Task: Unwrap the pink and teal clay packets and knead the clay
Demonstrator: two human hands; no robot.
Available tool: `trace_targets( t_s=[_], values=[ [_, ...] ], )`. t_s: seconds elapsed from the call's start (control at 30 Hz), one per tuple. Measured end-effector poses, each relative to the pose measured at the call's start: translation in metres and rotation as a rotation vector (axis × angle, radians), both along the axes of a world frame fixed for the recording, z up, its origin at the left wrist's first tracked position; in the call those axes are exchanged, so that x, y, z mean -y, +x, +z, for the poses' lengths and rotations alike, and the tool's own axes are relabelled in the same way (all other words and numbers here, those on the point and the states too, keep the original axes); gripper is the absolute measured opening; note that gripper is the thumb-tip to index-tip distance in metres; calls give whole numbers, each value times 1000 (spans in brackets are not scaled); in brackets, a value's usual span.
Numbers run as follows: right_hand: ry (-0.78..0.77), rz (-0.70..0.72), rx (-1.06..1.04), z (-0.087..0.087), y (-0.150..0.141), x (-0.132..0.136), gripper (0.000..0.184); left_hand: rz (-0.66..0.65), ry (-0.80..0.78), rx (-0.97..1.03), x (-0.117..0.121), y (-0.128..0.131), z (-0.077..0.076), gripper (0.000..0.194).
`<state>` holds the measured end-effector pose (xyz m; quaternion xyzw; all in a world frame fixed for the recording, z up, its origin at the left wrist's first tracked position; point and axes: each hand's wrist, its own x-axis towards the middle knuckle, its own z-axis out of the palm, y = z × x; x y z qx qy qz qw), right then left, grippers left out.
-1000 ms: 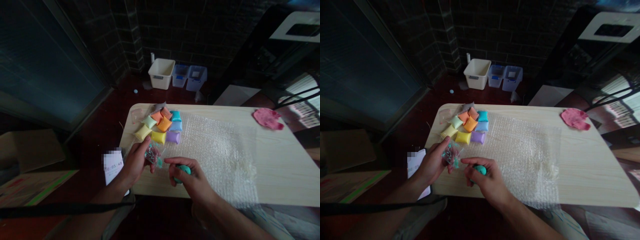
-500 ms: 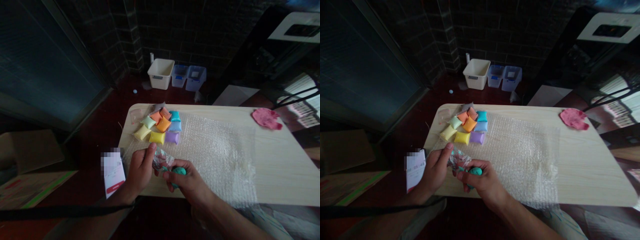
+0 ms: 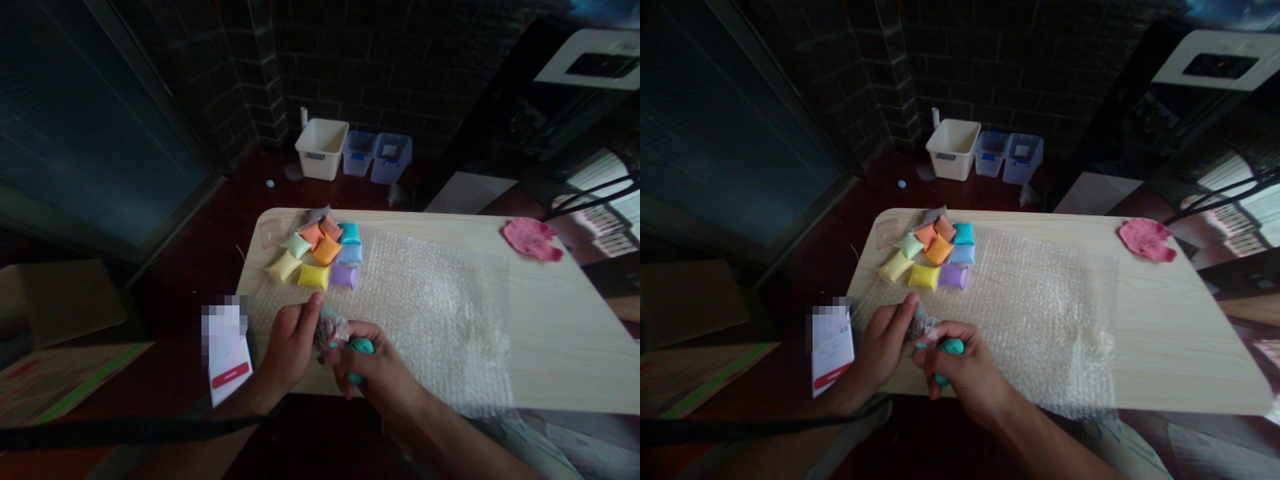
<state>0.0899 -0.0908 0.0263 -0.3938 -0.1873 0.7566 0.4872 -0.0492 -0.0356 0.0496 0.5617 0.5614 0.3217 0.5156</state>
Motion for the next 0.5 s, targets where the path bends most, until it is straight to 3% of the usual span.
trace_targets(
  t_s=[0.3, 0.5],
  values=[
    [-28, -20, -56, 5, -2, -2, 19, -18, 9, 6, 2, 3, -4, 60],
    [11, 23, 31, 3, 0, -5, 25, -4, 7, 14, -1, 1, 0, 59]
  ],
)
